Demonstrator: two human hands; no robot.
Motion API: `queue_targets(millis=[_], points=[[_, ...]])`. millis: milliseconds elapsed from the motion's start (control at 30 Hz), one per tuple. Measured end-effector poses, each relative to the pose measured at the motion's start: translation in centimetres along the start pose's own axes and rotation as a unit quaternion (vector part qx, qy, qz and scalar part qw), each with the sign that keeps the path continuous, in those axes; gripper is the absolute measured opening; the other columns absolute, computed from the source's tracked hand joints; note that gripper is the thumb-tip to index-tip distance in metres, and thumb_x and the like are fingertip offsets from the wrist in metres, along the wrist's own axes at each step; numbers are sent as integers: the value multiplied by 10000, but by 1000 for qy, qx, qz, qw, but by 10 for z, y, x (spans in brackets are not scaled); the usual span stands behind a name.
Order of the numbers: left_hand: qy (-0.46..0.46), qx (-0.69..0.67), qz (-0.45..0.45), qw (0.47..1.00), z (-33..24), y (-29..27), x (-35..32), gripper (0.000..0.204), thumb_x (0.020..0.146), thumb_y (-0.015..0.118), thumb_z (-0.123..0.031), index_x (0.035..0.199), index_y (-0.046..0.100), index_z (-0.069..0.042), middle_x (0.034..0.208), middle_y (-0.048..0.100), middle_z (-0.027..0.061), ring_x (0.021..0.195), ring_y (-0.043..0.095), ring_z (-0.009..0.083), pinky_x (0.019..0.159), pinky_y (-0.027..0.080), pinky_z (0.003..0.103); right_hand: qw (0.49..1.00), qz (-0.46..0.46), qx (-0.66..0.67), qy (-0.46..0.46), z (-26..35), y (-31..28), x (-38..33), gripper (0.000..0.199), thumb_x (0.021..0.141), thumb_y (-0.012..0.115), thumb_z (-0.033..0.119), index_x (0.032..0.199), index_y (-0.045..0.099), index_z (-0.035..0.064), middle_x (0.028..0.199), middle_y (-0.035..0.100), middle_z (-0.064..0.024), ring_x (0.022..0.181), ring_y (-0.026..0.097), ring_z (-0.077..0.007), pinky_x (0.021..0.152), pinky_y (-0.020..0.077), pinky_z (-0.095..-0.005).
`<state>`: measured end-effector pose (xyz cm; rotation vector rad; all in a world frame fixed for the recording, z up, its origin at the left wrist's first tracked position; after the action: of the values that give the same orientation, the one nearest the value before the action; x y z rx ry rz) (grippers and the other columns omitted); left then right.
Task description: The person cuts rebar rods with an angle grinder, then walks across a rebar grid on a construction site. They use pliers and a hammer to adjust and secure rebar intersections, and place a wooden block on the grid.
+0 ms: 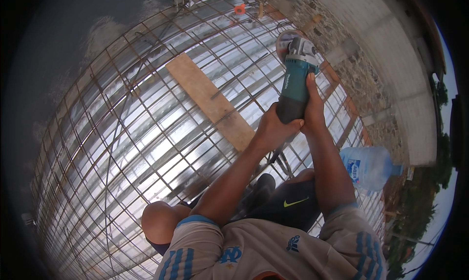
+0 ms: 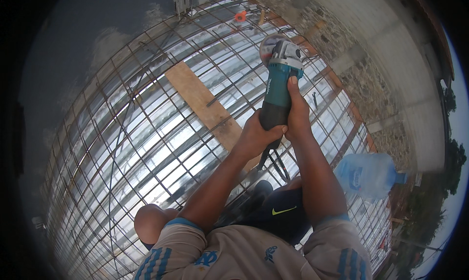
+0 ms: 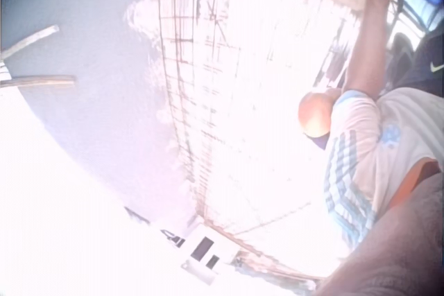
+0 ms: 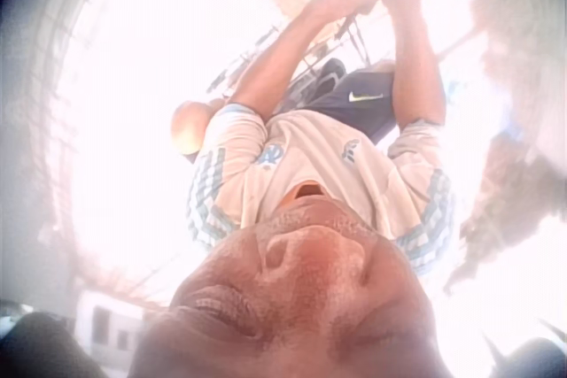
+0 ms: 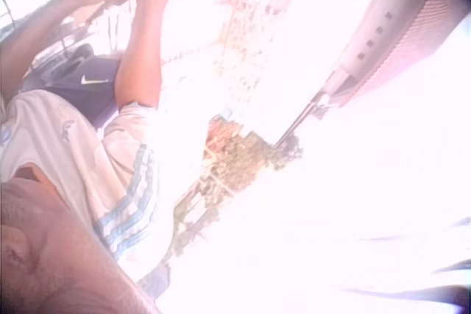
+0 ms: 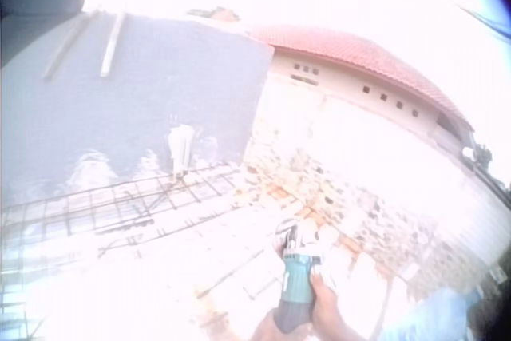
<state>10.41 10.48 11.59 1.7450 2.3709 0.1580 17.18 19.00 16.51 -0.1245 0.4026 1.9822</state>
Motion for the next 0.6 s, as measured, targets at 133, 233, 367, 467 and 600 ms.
queue_targets(millis=[133,233,367,467,600], points=[[26,-140,42,989,8,3,-3,565,706,692,-293,1087,472,61,918,576,117,830,570,159,731,471,280,979,201,15,-18,-14,-18,0,698,812,488,559,1214,377,-1,1066,532,-209,939,571,-274,786,493,-358],[50,-206,77,974,14,4,-2,560,709,681,-313,1090,486,48,945,563,107,862,554,162,750,463,284,952,304,11,-19,-21,-22,-6,819,779,509,590,1300,286,-1,1208,455,-237,1072,506,-312,872,455,-397],[57,-257,134,955,26,16,3,534,702,679,-325,1047,507,44,915,580,111,792,574,167,693,480,281,962,270,-25,4,-19,-28,-12,780,752,584,496,1262,325,-33,1214,460,-229,1054,518,-284,874,449,-391],[70,-241,111,961,31,12,3,551,737,618,-438,1002,542,39,877,594,117,793,587,181,689,474,305,975,210,-45,57,-11,-20,-12,624,753,624,349,1178,399,-48,1153,501,-221,989,551,-249,825,476,-352],[-142,150,241,948,32,-2,21,663,748,510,-606,892,602,35,859,607,158,796,607,245,734,465,358,974,142,-161,65,-4,-38,3,480,736,636,280,1039,496,-65,964,578,-178,828,599,-215,720,499,-319]])
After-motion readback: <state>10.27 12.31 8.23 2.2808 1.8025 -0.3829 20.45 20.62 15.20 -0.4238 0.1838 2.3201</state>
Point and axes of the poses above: each hand's wrist, its own x-axis towards the middle knuckle, its own y-axis out of the palm, z = x × y, the point moved 2 cm from there along x, towards the middle knuckle
